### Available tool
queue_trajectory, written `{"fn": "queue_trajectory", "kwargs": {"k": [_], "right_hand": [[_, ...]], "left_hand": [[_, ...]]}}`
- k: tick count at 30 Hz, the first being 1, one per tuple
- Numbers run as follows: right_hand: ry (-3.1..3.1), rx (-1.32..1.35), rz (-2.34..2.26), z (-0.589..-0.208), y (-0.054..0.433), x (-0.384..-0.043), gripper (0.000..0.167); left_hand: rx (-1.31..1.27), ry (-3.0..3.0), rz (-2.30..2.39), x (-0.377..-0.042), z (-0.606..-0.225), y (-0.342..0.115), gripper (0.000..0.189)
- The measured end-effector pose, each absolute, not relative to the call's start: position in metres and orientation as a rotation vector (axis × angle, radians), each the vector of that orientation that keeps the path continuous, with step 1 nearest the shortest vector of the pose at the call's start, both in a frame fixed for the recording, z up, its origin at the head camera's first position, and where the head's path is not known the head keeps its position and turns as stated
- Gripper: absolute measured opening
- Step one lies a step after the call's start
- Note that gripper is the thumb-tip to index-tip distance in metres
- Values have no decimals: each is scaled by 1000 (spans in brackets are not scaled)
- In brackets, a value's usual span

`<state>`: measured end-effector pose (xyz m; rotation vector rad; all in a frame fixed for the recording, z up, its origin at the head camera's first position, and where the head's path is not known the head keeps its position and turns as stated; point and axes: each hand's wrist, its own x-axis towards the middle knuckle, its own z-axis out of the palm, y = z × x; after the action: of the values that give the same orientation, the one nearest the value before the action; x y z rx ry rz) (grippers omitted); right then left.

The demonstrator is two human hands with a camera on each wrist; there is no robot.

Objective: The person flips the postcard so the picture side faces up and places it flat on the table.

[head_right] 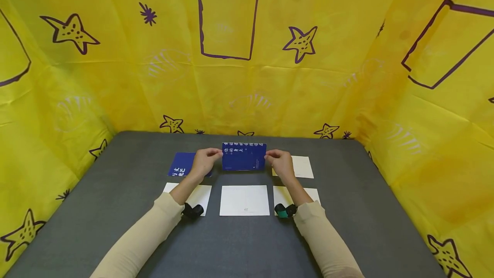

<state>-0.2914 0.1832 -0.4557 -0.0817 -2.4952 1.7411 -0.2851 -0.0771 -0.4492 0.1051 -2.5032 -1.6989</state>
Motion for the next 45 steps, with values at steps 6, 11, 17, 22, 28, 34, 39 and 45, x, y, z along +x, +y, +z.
{"fn": "queue_trajectory", "kwargs": {"k": [6,11,17,22,28,34,39,45], "right_hand": [[-2513,-132,1718,-458,182,-291,21],[-2504,-164,1730,-456,180,-291,20],[-2509,-160,1723,-453,177,-290,20],[-2524,-134,1745,-455,178,-292,19],[-2563,-122,1758,-460,181,-296,19],[-2606,-136,1725,-459,182,-298,18],[-2664,-140,1628,-461,181,-301,16],[-2797,-36,1390,-466,179,-304,13]], "left_hand": [[125,-2500,-1702,-286,-450,-75,18],[176,-2491,-1709,-289,-452,-73,18],[213,-2497,-1686,-294,-454,-72,17],[223,-2525,-1655,-293,-455,-72,16],[201,-2600,-1612,-294,-454,-72,16],[174,-2700,-1529,-295,-453,-72,16],[157,-2770,-1450,-296,-453,-71,16],[144,-2820,-1382,-297,-454,-71,16]]}}
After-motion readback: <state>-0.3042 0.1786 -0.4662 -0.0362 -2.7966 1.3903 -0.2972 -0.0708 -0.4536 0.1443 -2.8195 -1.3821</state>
